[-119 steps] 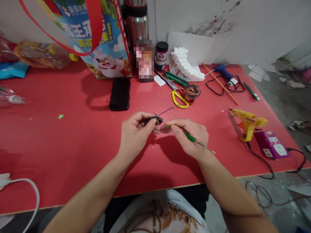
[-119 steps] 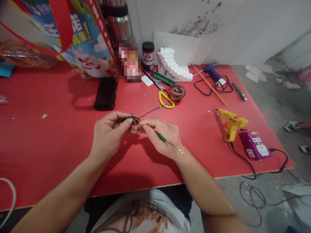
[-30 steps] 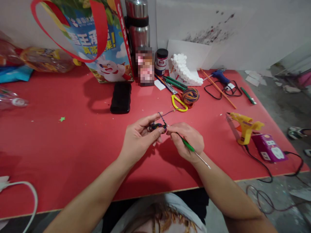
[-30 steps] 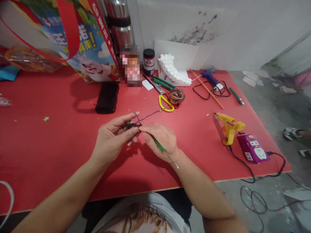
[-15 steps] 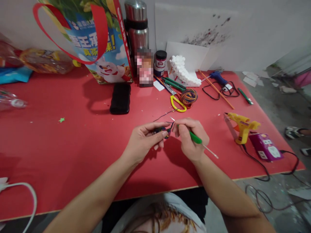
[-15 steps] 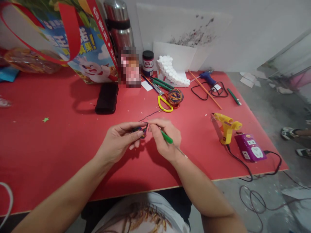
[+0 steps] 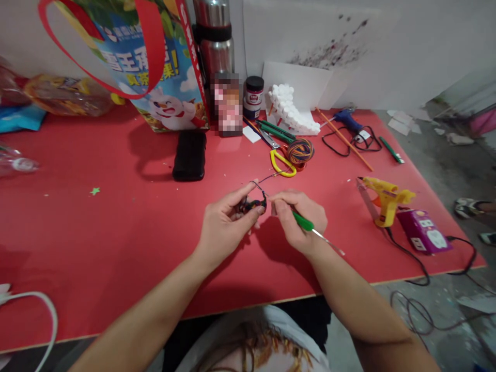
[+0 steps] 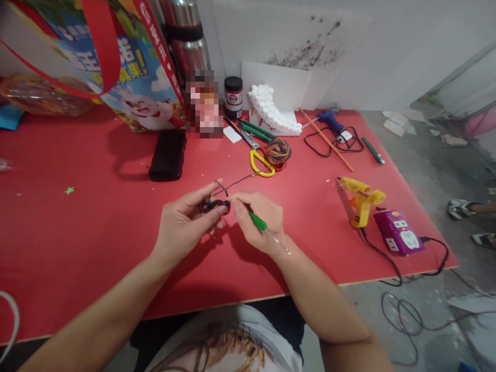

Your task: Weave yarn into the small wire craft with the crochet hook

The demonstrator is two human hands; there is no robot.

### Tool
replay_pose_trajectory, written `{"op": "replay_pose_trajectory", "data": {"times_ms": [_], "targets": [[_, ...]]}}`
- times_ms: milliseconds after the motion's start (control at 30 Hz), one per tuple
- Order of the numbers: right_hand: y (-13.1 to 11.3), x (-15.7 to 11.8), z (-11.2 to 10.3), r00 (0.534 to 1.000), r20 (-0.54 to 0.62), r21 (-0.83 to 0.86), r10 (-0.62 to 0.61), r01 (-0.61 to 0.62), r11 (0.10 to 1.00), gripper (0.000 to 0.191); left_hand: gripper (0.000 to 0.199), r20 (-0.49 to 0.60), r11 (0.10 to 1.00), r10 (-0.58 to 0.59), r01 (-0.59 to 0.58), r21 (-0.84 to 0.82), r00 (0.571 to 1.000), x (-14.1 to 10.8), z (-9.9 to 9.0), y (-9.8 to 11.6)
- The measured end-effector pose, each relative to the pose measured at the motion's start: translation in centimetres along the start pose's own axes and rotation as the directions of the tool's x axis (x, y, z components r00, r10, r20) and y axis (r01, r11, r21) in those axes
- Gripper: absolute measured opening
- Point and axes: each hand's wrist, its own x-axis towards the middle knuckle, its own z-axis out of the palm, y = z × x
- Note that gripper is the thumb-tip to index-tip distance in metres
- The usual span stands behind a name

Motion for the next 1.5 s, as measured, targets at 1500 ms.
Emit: {"op": "replay_pose_trajectory", "data": {"times_ms": [1500], "targets": [[1.5, 0.4, -0.7, 0.937, 0.131, 0.618, 0.325, -0.333, 0.712, 0.011, 0.015, 0.114, 0.925, -0.216, 0.240, -0.295, 0.970, 0.9, -0.9, 0.4]]}}
